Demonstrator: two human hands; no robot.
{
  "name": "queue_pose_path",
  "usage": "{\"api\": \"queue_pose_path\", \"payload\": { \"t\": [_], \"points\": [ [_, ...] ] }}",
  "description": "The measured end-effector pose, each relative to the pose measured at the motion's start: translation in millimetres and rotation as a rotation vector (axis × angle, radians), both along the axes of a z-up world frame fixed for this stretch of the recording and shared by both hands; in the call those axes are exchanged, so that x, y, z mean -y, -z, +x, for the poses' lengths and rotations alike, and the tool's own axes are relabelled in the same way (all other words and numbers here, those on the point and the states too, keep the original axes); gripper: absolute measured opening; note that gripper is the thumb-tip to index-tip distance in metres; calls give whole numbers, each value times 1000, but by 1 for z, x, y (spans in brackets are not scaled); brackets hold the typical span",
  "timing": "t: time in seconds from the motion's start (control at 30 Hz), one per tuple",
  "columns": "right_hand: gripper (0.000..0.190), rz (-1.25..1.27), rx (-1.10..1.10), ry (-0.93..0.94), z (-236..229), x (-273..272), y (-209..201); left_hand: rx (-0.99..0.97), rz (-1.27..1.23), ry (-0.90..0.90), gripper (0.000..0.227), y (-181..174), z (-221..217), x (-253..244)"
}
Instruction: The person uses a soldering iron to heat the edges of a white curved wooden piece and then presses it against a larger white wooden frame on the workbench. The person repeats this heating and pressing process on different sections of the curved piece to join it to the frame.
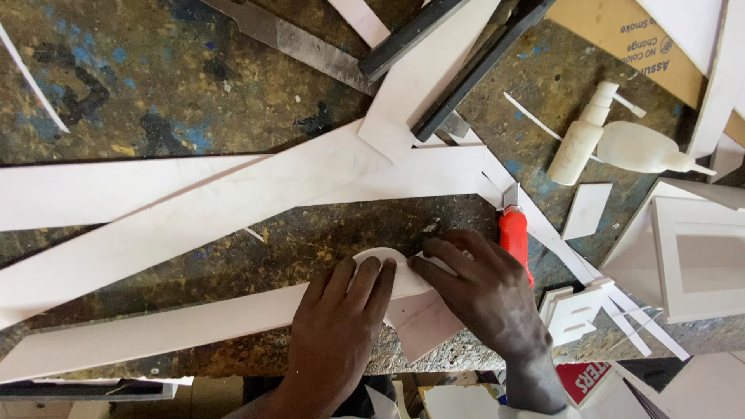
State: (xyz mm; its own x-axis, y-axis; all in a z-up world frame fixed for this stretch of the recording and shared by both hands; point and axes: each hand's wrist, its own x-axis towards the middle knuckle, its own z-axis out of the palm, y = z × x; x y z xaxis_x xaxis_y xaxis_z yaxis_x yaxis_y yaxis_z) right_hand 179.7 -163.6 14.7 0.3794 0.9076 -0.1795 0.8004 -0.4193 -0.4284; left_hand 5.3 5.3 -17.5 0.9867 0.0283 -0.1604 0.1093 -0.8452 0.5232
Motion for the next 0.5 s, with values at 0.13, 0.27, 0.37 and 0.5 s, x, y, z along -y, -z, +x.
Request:
{"api": "queue_pose_path", "payload": {
  "t": [0.13, 0.27, 0.37, 0.5],
  "points": [
    [21, -17, 40, 11, -2, -2, 2, -49, -25, 8, 47, 3, -6, 5],
    [30, -47, 7, 104, -5, -7, 2, -55, -15, -35, 47, 3, -9, 17],
    [26, -74, 22, 151, -9, -12, 0, -107, -37, -27, 50, 6, -14, 19],
    [46, -119, 15, 153, -6, -4, 6, -81, -25, -61, 45, 9, -15, 23]
  ]
}}
